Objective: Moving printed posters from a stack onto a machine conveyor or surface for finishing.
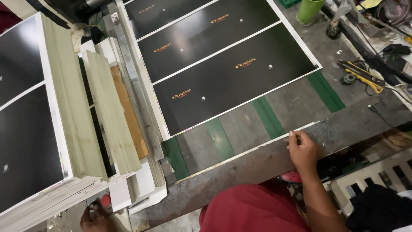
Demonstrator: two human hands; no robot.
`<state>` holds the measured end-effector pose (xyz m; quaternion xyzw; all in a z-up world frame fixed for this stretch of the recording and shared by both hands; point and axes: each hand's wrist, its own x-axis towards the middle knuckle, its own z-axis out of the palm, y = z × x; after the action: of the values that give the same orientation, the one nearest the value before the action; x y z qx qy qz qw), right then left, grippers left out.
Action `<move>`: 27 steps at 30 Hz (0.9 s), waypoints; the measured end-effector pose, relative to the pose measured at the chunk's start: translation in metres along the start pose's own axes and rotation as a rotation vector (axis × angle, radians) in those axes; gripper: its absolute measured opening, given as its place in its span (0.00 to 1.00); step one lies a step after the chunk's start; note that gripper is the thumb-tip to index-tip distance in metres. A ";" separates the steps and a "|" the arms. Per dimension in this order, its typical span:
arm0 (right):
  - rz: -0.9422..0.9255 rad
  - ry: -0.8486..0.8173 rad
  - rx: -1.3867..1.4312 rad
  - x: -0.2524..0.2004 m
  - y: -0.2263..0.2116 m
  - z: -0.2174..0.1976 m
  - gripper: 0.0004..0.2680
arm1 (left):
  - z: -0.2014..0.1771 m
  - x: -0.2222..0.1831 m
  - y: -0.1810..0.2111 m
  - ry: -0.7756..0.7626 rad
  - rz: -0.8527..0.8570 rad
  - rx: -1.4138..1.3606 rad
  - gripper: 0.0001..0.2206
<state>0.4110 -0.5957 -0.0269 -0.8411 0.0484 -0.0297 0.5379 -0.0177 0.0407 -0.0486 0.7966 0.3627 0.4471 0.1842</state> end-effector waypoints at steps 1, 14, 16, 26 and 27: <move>-0.001 -0.003 0.001 0.000 -0.001 0.000 0.07 | -0.003 0.002 0.016 0.002 -0.001 0.002 0.10; -0.049 0.000 -0.016 -0.001 0.002 0.001 0.07 | -0.003 -0.003 0.047 0.049 -0.422 0.305 0.22; -0.044 -0.003 -0.008 0.001 0.008 0.001 0.07 | 0.001 -0.004 0.034 0.088 -0.399 0.249 0.24; -0.058 -0.044 0.066 0.004 0.036 0.003 0.07 | 0.000 -0.005 0.019 0.085 -0.279 0.445 0.21; -0.079 -0.035 0.049 0.004 0.036 0.004 0.07 | 0.001 -0.005 0.013 0.103 -0.256 0.406 0.21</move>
<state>0.4135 -0.6079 -0.0609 -0.8292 0.0051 -0.0376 0.5577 -0.0132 0.0282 -0.0445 0.7410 0.5521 0.3780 0.0570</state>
